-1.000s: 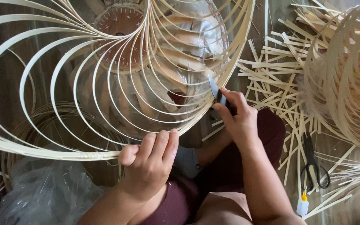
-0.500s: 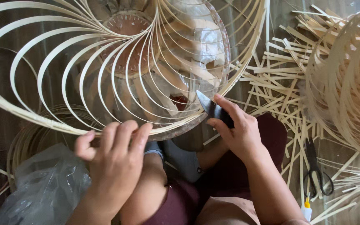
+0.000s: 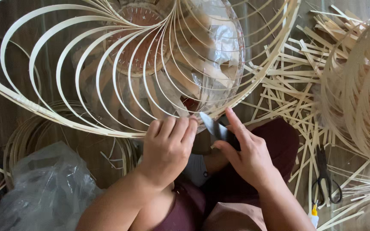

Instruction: The person constructs a woven bamboo lamp by gluing bamboo strips onto a frame and then trimming the excess strips with a knife.

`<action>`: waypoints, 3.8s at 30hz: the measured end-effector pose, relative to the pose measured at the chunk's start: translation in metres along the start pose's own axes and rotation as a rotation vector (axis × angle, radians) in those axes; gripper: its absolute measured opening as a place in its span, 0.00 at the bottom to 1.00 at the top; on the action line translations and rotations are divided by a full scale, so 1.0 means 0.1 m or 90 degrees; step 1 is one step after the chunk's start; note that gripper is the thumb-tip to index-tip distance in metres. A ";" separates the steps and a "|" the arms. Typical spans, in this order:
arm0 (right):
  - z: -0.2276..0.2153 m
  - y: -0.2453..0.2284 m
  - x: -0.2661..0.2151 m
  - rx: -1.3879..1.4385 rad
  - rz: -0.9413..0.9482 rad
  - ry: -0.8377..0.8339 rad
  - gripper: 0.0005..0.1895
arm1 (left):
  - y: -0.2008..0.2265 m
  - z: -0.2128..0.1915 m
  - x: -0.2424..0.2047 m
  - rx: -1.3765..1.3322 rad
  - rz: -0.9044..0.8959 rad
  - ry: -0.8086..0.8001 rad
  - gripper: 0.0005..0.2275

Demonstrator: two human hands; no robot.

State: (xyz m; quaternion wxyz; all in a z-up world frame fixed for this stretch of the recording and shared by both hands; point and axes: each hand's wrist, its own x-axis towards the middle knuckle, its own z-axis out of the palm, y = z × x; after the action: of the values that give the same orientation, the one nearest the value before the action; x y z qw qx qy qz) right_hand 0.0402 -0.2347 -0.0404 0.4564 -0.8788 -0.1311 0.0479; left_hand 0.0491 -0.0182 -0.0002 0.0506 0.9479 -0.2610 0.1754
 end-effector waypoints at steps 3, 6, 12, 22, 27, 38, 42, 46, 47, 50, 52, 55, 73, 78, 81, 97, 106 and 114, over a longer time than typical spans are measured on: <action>0.03 -0.03 0.01 -0.029 -0.019 0.023 0.37 | 0.00 0.01 -0.02 0.005 0.003 -0.016 0.06; 0.02 -0.06 0.01 -0.051 0.024 -0.002 0.33 | -0.01 0.01 -0.04 0.027 0.013 -0.010 0.08; 0.09 -0.06 0.08 -0.064 -0.031 0.071 0.22 | -0.01 0.05 -0.05 0.046 0.025 -0.004 0.09; 0.03 0.09 -0.14 -0.008 0.017 0.079 0.38 | 0.03 0.00 -0.09 0.051 0.016 -0.015 0.09; -0.09 0.17 -0.10 -0.077 0.039 0.058 0.36 | 0.03 -0.01 -0.09 0.031 0.013 -0.012 0.10; 0.00 0.22 0.00 -0.068 -0.008 0.134 0.20 | 0.03 0.00 -0.10 0.046 0.033 -0.020 0.11; 0.02 0.21 -0.04 0.029 0.001 0.136 0.19 | 0.02 -0.05 -0.09 0.012 0.002 -0.016 0.11; 0.05 0.00 -0.13 0.024 -0.063 0.036 0.26 | 0.01 -0.07 -0.09 -0.015 -0.011 -0.014 0.08; 0.05 -0.05 -0.14 -0.005 -0.067 0.024 0.29 | 0.01 -0.07 -0.09 -0.016 -0.010 -0.018 0.07; 0.03 -0.15 -0.12 -0.089 -0.059 -0.020 0.33 | 0.02 -0.04 -0.08 -0.013 -0.007 -0.013 0.06; 0.00 -0.19 -0.08 -0.140 -0.026 -0.057 0.32 | 0.03 -0.03 -0.07 -0.009 -0.005 -0.006 0.06; -0.04 -0.23 -0.03 -0.113 -0.061 -0.021 0.28 | 0.02 -0.02 -0.07 -0.004 -0.001 -0.005 0.07; -0.26 0.28 -0.01 0.080 0.233 0.109 0.42 | -0.09 -0.22 -0.18 0.003 -0.079 -0.015 0.11; -0.33 0.35 0.01 0.051 0.030 0.105 0.40 | -0.07 -0.33 -0.09 0.019 -0.109 -0.007 0.09; -0.23 0.30 0.00 0.046 -0.022 0.101 0.40 | 0.03 -0.26 0.06 0.062 -0.049 -0.032 0.17; -0.22 0.02 -0.08 -0.107 -0.009 0.051 0.43 | 0.09 0.01 0.21 -0.046 0.006 0.028 0.11; -0.25 -0.05 0.03 -0.093 -0.013 0.064 0.32 | 0.10 0.08 0.21 -0.019 0.041 0.043 0.12; -0.18 0.06 0.10 -0.062 0.005 0.131 0.21 | 0.15 0.08 0.18 -0.003 0.040 0.031 0.11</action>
State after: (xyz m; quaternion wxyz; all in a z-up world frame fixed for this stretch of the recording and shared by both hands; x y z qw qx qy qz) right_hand 0.0550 -0.2494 -0.0348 0.4243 -0.9005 -0.0821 -0.0475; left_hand 0.0585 -0.0411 -0.0009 0.0532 0.9347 -0.2896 0.1992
